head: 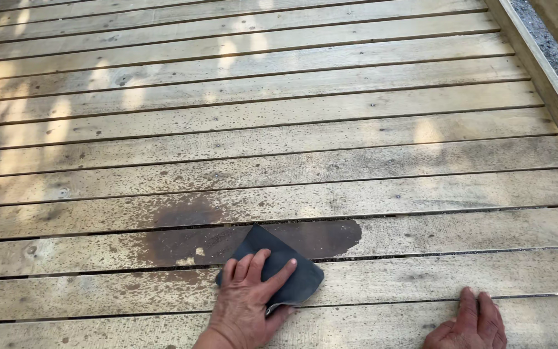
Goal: The person sands the slatted wooden surface of an outdoor deck by hand, holding a sheet of sandpaper and rubbing it back and forth across the planks while steadying the wood with the other hand. They work across different boards and stained patches, and near the end fold the sandpaper in their hands.
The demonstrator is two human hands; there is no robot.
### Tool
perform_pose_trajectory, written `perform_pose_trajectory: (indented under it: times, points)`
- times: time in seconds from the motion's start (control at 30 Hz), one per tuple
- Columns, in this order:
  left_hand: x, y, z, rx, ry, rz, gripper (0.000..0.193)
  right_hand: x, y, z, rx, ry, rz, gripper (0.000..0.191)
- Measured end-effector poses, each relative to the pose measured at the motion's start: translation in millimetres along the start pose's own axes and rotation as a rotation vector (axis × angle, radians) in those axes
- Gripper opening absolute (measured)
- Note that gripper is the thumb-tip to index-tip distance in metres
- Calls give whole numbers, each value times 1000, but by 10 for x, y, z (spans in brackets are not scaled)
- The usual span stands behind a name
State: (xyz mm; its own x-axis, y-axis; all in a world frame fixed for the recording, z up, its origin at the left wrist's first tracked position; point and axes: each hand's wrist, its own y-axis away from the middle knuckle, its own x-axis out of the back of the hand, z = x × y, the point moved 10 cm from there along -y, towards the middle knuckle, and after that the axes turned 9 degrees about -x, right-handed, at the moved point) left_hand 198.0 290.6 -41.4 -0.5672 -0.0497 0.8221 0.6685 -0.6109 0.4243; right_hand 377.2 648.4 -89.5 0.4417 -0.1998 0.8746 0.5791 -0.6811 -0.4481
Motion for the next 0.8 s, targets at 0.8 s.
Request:
perform_pose_trajectory:
  times: [0.8]
  points:
    - [-646, 321, 218, -26, -254, 889, 82, -122, -536, -79, -16, 283, -183, 60]
